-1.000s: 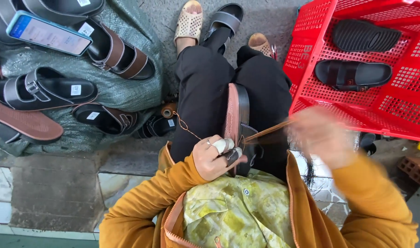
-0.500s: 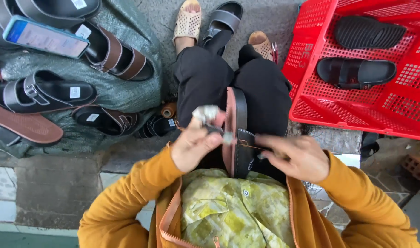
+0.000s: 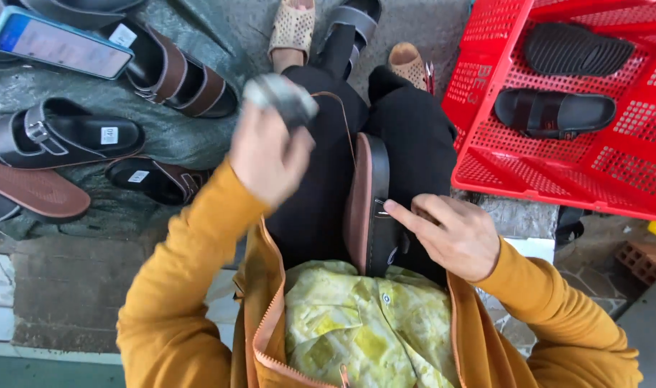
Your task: Hand-stitching the sole of a sandal using a needle and thread to repair it.
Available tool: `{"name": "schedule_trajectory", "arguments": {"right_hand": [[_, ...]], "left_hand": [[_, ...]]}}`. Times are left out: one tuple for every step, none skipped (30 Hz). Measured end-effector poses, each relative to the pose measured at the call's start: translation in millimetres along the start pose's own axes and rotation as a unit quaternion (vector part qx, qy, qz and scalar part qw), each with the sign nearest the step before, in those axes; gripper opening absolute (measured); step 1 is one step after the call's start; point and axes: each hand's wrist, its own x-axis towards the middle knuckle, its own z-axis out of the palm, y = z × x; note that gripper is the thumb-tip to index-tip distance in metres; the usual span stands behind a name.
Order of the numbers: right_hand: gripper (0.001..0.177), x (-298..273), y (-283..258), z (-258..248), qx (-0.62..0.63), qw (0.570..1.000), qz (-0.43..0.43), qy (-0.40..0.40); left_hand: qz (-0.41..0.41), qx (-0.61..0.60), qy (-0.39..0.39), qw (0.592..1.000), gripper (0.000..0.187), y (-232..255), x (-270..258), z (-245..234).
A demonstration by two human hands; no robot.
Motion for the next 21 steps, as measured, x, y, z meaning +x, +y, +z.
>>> {"name": "schedule_trajectory", "arguments": {"right_hand": [[0.037, 3.6, -0.6, -1.0, -0.024, 0.999, -0.020, 0.004], [0.037, 4.1, -1.3, -1.3, -0.028, 0.999, -0.020, 0.004], [0.038, 4.7, -1.7, -1.6, -0.054, 0.998, -0.024, 0.001], [0.038, 5.3, -1.9, -1.5, -0.080, 0.996, -0.030, -0.004], [0.038, 8.0, -4.5, -4.4, -0.082, 0.996, -0.032, -0.006], [0.038, 11.1, -6.6, -7.6, -0.106, 0.994, -0.034, -0.010], [0.038, 14.4, -8.3, -10.9, -0.130, 0.991, -0.036, -0.014], [0.038, 14.0, -8.1, -11.4, -0.132, 0.990, -0.038, -0.015], [0.038, 13.6, -7.0, -11.9, -0.136, 0.990, -0.038, -0.022], [0.038, 12.5, -6.7, -12.6, -0.139, 0.989, -0.035, -0.028], [0.038, 13.3, -6.6, -13.3, -0.141, 0.989, -0.034, -0.029], [0.038, 13.5, -6.9, -13.7, -0.145, 0.989, -0.030, -0.031], [0.038, 13.8, -7.1, -13.9, -0.149, 0.988, -0.026, -0.032], [0.038, 14.5, -8.7, -15.4, -0.148, 0.988, -0.026, -0.033], [0.039, 15.4, -10.6, -16.9, -0.171, 0.984, -0.024, -0.039], [0.040, 16.2, -12.4, -18.1, -0.192, 0.980, -0.023, -0.046], [0.040, 13.3, -11.3, -14.6, -0.190, 0.980, -0.025, -0.047], [0.040, 10.6, -10.2, -11.2, -0.196, 0.979, -0.033, -0.046], [0.041, 7.8, -9.5, -7.8, -0.203, 0.977, -0.041, -0.045], [0.041, 7.5, -6.9, 5.0, -0.203, 0.977, -0.043, -0.046], [0.041, 7.4, -5.2, 17.8, -0.185, 0.982, -0.038, -0.023]], "left_hand": [[0.063, -0.010, -0.009, 0.998, 0.030, 9.9, -5.4, -2.7], [0.065, -0.011, -0.008, 0.998, 0.030, 20.8, -18.8, 7.0], [0.060, -0.031, -0.017, 0.998, 0.041, 31.4, -32.1, 16.9], [0.052, -0.051, -0.025, 0.997, 0.053, 42.2, -47.3, 27.0], [0.052, -0.051, -0.021, 0.997, 0.053, 42.3, -50.3, 30.3], [0.081, -0.058, -0.022, 0.995, 0.056, 42.5, -52.8, 33.5], [0.109, -0.065, -0.023, 0.992, 0.061, 42.5, -54.8, 36.8], [0.109, -0.065, -0.020, 0.992, 0.061, 36.8, -58.3, 41.0], [0.119, -0.060, -0.017, 0.991, 0.062, 30.9, -61.2, 45.8], [0.130, -0.056, -0.016, 0.990, 0.063, 25.0, -63.7, 50.8], [0.131, -0.058, -0.016, 0.990, 0.063, 24.2, -60.3, 51.0], [0.143, -0.058, -0.009, 0.988, 0.065, 23.7, -57.6, 51.2], [0.156, -0.057, -0.001, 0.986, 0.067, 23.1, -54.9, 51.5], [0.154, -0.058, -0.001, 0.986, 0.067, 24.0, -51.6, 52.0], [0.158, -0.075, 0.003, 0.985, 0.067, 24.8, -48.5, 52.3], [0.159, -0.091, 0.009, 0.983, 0.067, 26.1, -46.2, 52.4], [0.157, -0.091, 0.010, 0.983, 0.067, 25.1, -47.2, 54.9], [0.157, -0.097, 0.020, 0.983, 0.068, 23.5, -47.3, 57.6], [0.158, -0.103, 0.030, 0.982, 0.070, 22.1, -47.6, 60.0], [0.157, -0.102, 0.032, 0.982, 0.070, 20.3, -47.6, 66.5], [0.153, -0.109, 0.043, 0.981, 0.071, 18.6, -48.1, 72.3]]}}
